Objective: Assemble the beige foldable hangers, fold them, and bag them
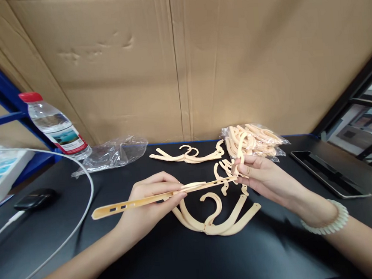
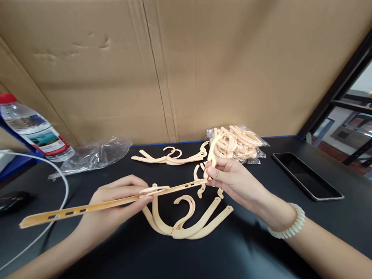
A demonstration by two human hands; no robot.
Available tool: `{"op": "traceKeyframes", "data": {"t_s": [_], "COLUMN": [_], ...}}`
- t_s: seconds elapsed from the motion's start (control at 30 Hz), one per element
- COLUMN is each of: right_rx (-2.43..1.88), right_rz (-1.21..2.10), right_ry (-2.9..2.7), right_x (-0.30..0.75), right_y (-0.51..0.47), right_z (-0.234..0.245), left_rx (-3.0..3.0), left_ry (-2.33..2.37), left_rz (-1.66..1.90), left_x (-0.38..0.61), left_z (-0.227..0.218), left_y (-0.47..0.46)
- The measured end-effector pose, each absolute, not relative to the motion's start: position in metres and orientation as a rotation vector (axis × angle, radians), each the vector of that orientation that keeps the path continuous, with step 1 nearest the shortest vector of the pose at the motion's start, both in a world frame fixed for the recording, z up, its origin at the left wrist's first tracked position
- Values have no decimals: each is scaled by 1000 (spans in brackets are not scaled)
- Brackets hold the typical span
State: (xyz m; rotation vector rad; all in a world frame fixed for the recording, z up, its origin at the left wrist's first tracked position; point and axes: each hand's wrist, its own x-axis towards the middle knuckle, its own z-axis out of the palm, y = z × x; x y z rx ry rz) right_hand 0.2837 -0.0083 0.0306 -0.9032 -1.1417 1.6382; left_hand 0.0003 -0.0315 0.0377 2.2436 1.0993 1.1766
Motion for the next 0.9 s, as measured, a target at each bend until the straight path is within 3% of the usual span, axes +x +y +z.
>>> {"op": "traceKeyframes", "data": {"t_s": [0.37, 0.9], "right_rx": [-878, -1025], "right_rz": [2007, 1885], "right_ry": [-1073, -1115], "right_x": [281, 274], "right_y": [-14, -16], "right_z": [37, 32], "left_rx": [2287, 2294], "left_ry": [1076, 1001], "left_rz": [1197, 1205], "left_x": [0, -2], "left_z": [39, 30], "left_y": [-32, -34]}}
